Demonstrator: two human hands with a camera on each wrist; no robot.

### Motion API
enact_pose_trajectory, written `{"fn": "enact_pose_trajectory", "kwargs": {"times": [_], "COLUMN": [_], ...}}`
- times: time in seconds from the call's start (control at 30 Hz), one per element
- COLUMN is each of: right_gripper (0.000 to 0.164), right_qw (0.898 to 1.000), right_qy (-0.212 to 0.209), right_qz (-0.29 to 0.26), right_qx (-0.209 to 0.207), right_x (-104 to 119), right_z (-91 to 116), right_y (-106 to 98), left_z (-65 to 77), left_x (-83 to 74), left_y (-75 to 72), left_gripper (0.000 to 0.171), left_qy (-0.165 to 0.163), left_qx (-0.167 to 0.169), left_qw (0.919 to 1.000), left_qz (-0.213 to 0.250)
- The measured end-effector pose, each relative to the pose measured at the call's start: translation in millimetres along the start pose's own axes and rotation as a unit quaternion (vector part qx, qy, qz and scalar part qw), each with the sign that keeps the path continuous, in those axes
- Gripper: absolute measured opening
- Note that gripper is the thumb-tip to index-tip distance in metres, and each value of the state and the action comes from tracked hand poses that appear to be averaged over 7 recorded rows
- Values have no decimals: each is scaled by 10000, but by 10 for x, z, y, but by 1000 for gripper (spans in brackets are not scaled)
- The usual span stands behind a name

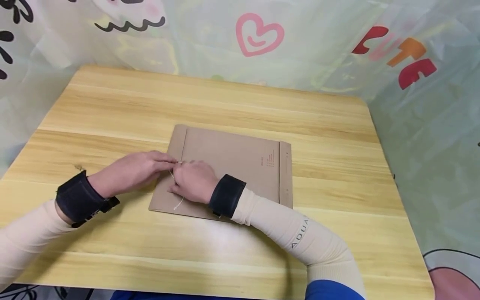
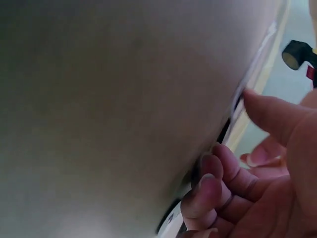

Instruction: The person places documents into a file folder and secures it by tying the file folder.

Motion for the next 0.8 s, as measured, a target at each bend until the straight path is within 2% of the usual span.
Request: {"fn": "enact_pose_trajectory", "kwargs": {"times": [0.27, 0.5, 0.63, 0.73, 0.8], "right_gripper": [35, 41, 27, 12, 9], "right_qw": [9995, 9989, 9987, 9989, 9989], "right_qy": [-52, -100, -48, -16, -1], "right_qz": [-246, -245, -296, -285, -257], "right_qx": [172, 390, 412, 378, 396], "right_x": [69, 50, -15, -70, -105], "right_z": [14, 43, 89, 126, 146], "right_y": [46, 58, 66, 69, 76], "left_z": [29, 23, 21, 20, 21], "left_x": [-27, -37, -43, -50, -55], "left_y": [55, 64, 80, 82, 78], "left_gripper": [37, 41, 41, 39, 38], "left_qy": [-143, -307, -421, -407, -364], "left_qx": [165, 288, 373, 380, 356], "left_qw": [9996, 9984, 9973, 9965, 9964], "left_qz": [-200, -374, -478, -625, -681]}}
Point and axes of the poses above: each hand's wrist, its own z-axis away from the middle knuckle, its own y-axis out of the palm, x = y × z, the point moved 3 cm from there along -z, towards the middle knuckle, and after that the axes turned 11 degrees about z, right-handed, at the moved point
